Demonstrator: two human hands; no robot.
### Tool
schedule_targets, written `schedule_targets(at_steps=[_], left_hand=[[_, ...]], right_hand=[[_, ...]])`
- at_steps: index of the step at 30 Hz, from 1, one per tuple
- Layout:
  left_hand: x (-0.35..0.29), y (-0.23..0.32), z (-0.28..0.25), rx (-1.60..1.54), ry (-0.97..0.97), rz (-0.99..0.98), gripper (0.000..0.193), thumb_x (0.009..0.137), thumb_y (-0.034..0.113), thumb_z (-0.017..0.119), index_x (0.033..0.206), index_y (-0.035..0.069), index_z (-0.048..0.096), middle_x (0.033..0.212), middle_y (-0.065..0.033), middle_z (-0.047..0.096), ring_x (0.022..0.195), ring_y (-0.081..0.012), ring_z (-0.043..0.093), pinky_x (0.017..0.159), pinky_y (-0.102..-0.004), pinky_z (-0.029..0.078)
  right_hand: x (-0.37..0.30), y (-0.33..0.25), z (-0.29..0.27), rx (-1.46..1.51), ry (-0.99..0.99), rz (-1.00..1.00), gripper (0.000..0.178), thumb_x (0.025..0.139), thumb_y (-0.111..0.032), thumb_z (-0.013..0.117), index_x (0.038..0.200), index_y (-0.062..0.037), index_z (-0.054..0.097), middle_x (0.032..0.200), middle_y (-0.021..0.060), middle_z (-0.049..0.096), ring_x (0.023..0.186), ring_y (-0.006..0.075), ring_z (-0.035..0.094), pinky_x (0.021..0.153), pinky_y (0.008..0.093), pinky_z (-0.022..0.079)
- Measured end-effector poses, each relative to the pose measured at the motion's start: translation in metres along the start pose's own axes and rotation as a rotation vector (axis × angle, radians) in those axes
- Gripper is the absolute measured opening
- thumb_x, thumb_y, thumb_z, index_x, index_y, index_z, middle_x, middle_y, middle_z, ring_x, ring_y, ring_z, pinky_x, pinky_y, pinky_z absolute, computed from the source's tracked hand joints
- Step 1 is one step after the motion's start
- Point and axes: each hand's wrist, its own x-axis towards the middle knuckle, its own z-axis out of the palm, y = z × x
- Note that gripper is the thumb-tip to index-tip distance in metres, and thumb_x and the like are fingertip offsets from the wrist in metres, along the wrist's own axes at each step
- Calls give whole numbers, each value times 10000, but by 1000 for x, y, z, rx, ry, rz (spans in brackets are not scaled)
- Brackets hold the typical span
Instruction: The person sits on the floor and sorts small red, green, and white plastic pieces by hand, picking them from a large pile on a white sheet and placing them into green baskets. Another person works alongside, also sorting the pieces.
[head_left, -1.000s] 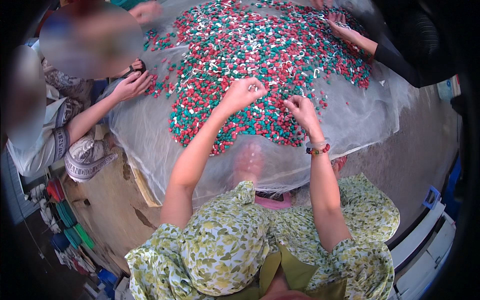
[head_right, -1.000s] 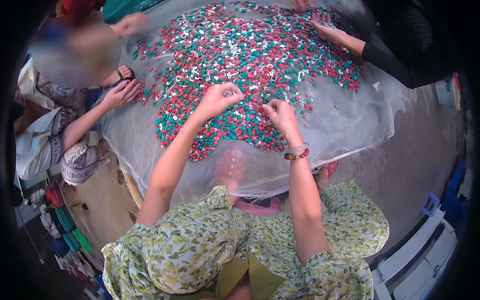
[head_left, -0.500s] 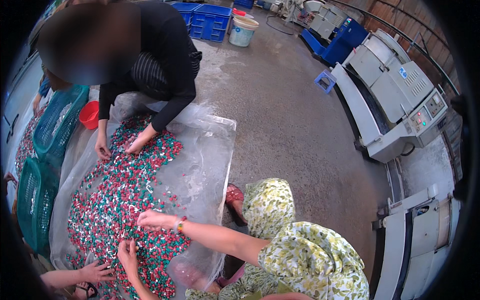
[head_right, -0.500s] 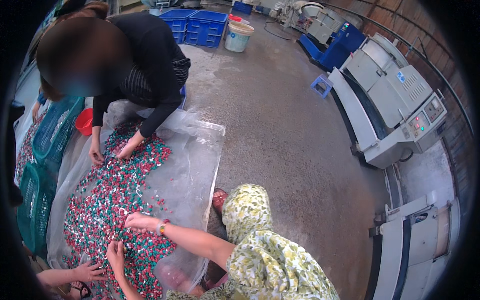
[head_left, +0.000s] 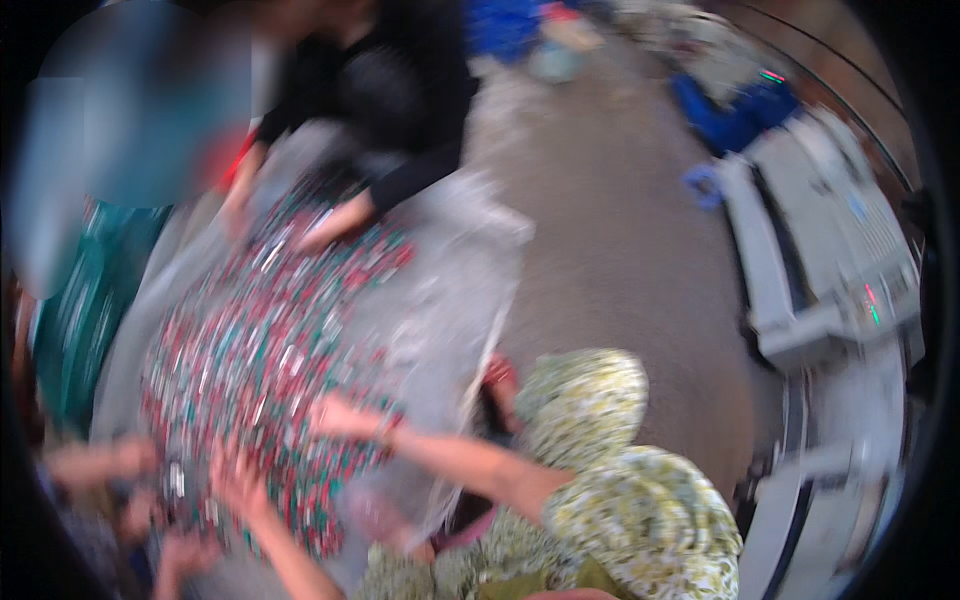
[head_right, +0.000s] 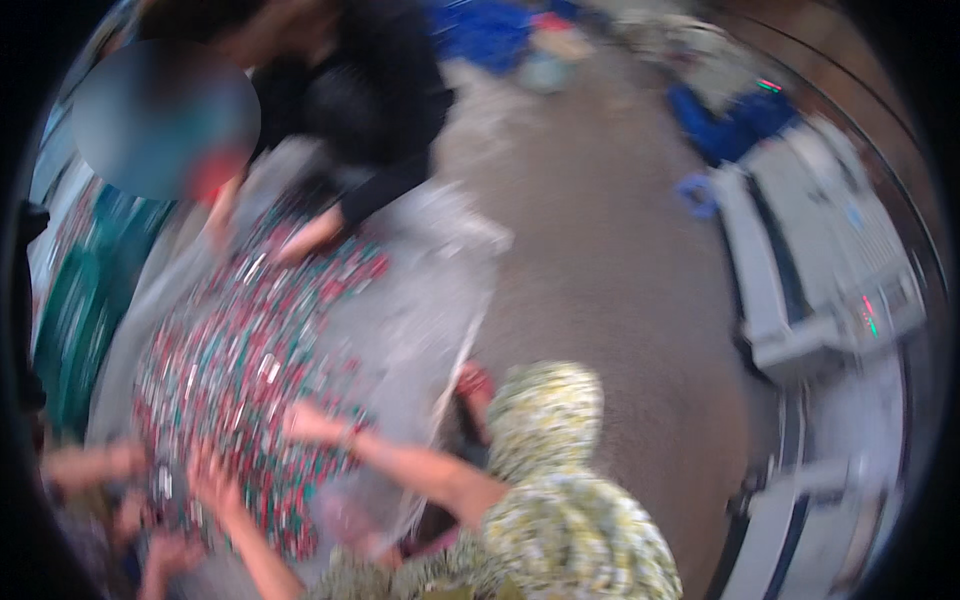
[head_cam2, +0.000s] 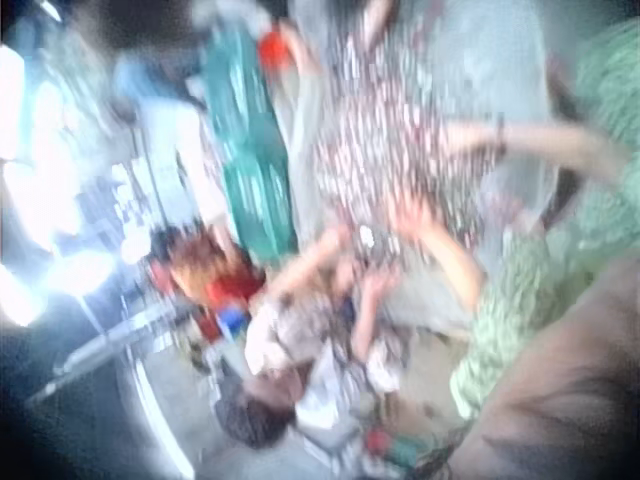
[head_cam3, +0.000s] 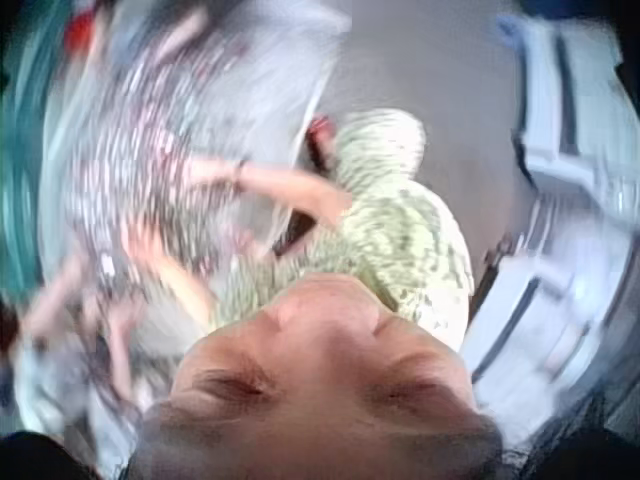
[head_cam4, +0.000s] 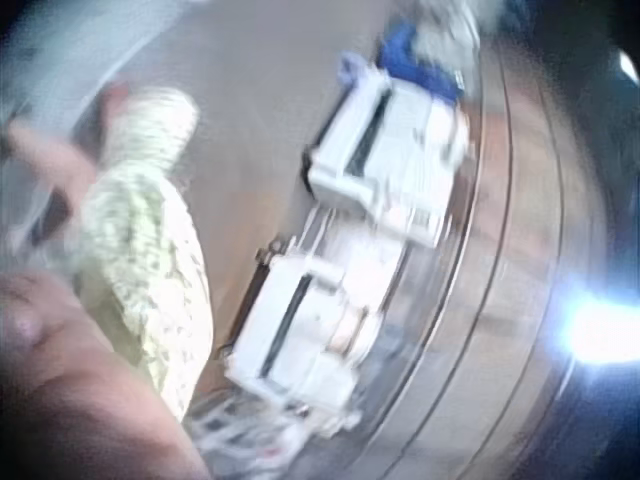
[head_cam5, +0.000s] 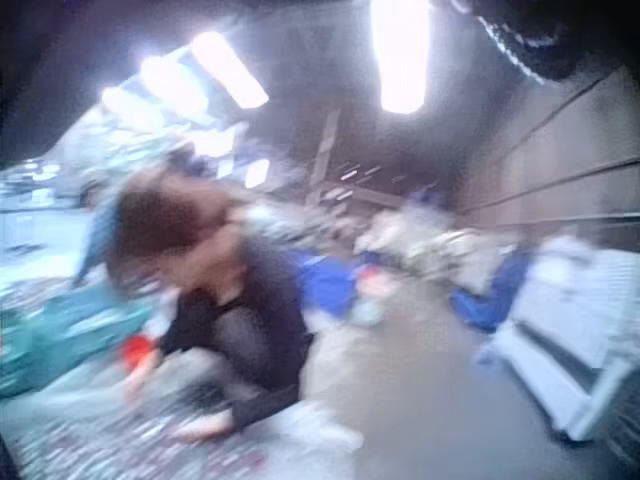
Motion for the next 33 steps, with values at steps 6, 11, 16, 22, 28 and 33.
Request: schedule_targets(at_steps=[6, 11, 16, 22, 28, 33], left_hand=[[34, 18, 39, 780, -74, -160, 234, 939, 216, 586, 1126, 75, 605, 674, 69, 419, 538, -66, 380, 500, -185, 314], [58, -21, 28, 2125, -10, 410, 358, 829, 333, 699, 997, 22, 643, 880, -170, 660, 829, -330, 666, 694, -451, 508], [49, -66, 13, 2309, -15, 458, 247, 869, 239, 635, 923, 9, 562, 915, -207, 641, 806, -391, 657, 673, -501, 531], [-18, -95, -19, 2329, -210, 291, 140, 844, 121, 610, 940, 22, 589, 884, -170, 642, 823, -361, 656, 673, -470, 535], [-12, -37, 16, 2069, -70, 470, 240, 803, 158, 700, 1013, 61, 634, 937, -135, 641, 859, -325, 649, 698, -433, 526], [40, -38, 23, 2358, -110, 445, 370, 851, 271, 665, 1130, 54, 554, 1022, -178, 622, 879, -344, 651, 698, -449, 532]], right_hand=[[-30, -46, -43, 968, -37, 168, 73, 871, -95, 480, 904, -68, 539, 742, 7, 558, 561, 39, 480, 443, 183, 357], [-22, -49, -37, 909, -1, 290, 229, 833, -15, 447, 1041, -4, 542, 741, 68, 564, 565, 102, 509, 381, 199, 340], [-18, -62, -39, 995, -58, 198, 176, 903, -98, 541, 1048, -6, 572, 710, 34, 560, 550, 85, 503, 399, 195, 340], [19, -28, -49, 212, 40, 195, 214, 876, -145, 649, 1033, -2, 632, 744, 43, 618, 621, 109, 566, 493, 240, 423], [50, -54, -4, -685, 28, 111, 359, 820, -210, 671, 1165, -124, 622, 1029, 162, 684, 966, 335, 651, 817, 452, 511], [33, -41, 29, -858, -108, -114, 114, 846, -112, 534, 912, -40, 594, 766, 194, 666, 761, 372, 669, 654, 494, 531]])
